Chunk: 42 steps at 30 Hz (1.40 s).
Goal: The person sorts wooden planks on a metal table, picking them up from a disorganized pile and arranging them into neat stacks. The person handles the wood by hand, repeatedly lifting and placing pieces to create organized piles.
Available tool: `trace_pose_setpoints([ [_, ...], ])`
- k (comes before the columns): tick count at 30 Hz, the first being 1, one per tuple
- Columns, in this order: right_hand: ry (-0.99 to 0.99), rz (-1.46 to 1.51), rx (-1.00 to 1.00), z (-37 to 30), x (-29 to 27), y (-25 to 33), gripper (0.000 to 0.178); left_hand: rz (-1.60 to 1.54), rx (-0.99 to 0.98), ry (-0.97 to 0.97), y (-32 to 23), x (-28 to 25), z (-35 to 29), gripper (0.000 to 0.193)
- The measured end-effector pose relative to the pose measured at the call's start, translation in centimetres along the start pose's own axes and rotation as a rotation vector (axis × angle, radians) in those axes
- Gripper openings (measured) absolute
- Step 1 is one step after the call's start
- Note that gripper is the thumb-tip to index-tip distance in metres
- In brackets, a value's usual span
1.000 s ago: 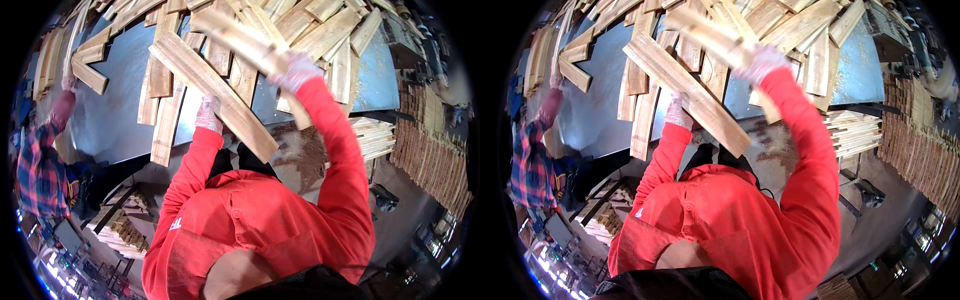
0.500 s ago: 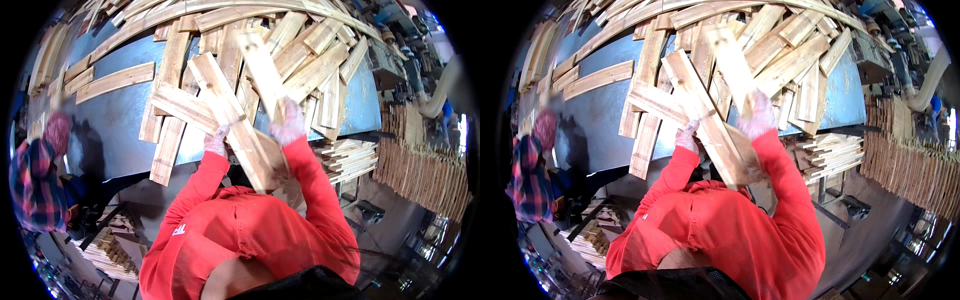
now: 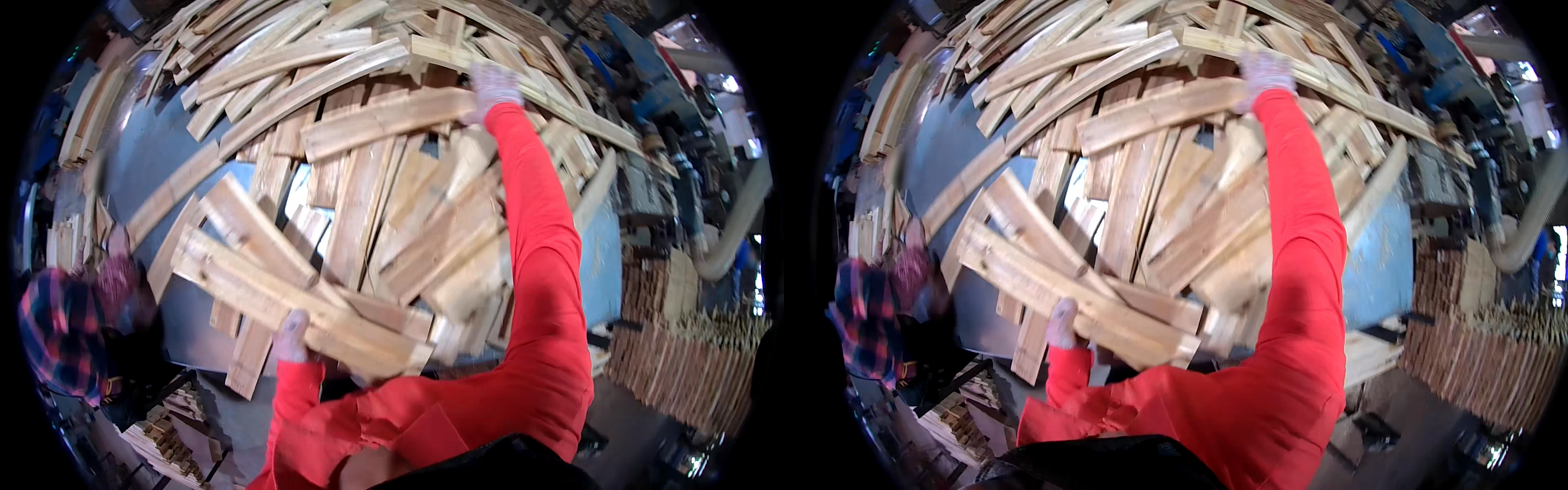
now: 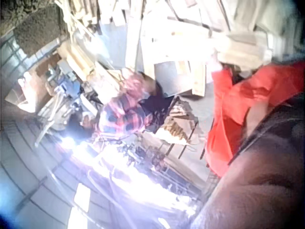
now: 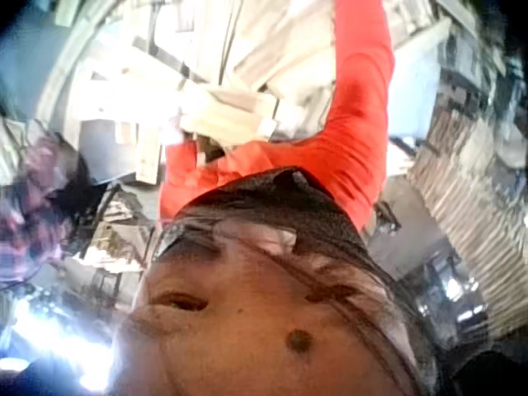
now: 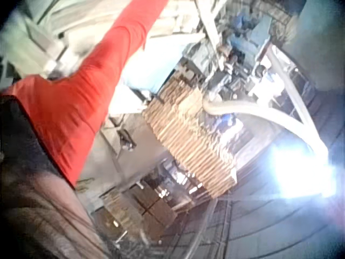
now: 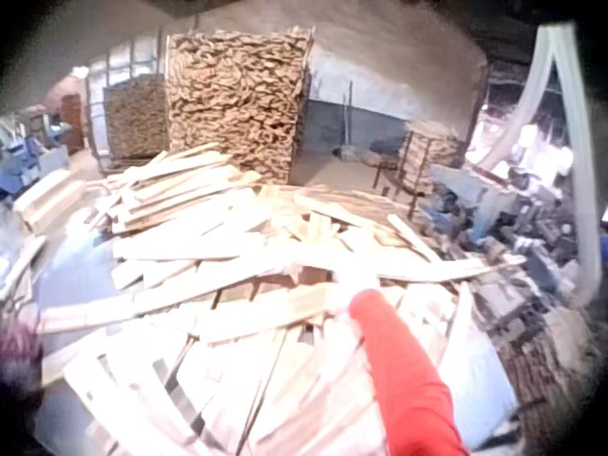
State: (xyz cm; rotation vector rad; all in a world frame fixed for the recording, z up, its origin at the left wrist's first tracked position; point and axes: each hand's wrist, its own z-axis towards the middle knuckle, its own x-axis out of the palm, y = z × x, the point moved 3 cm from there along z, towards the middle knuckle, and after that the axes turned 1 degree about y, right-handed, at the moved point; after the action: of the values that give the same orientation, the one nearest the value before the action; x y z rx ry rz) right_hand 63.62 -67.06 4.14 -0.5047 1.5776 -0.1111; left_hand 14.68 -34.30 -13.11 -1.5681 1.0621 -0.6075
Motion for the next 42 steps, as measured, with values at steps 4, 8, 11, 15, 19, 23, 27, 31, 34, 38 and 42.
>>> trace_pose_setpoints([
  [4,0.075,0.058,0.124,9.2,3.8,-4.2,0.128,-0.554,-0.134,0.008,-7.1,-0.2,0.4,0.007],
  [8,0.153,0.288,0.073,15.8,9.3,-5.5,0.12,-0.45,-0.377,-0.427,-13.7,3.7,2.0,0.017],
  [11,0.176,0.383,0.125,17.8,11.4,-5.8,0.106,-0.35,-0.252,-0.264,-10.8,1.3,4.0,0.024],
  [15,0.268,0.39,0.213,16.5,10.0,-6.2,0.087,-0.372,-0.165,-0.139,-13.1,3.7,8.0,0.015],
  [19,0.562,0.568,0.017,8.7,9.2,-1.9,0.075,-0.492,-0.136,-0.097,-10.1,4.1,11.3,0.026],
  [23,0.42,1.26,-0.077,-4.4,11.5,2.0,0.085,-0.603,-0.241,-0.019,-8.4,7.7,12.5,0.04],
  [27,0.113,1.443,-0.011,-16.2,1.6,6.5,0.092,-0.689,-0.407,-0.007,-9.0,10.5,9.1,0.044],
  [31,0.504,0.618,-0.106,-23.5,-3.6,16.2,0.096,-1.123,-0.415,-0.077,-8.6,10.9,5.2,0.061],
  [34,0.663,0.632,-0.458,-25.8,-4.4,19.5,0.099,-1.023,-0.575,-0.244,-8.2,10.2,4.2,0.056],
  [38,-0.304,0.257,-0.109,-17.4,-3.1,17.9,0.1,-0.994,-0.476,-0.07,-6.5,9.1,3.1,0.051],
  [42,0.231,0.296,-0.206,-11.0,2.6,15.5,0.099,-1.012,-0.386,-0.057,-5.5,9.1,3.3,0.047],
])
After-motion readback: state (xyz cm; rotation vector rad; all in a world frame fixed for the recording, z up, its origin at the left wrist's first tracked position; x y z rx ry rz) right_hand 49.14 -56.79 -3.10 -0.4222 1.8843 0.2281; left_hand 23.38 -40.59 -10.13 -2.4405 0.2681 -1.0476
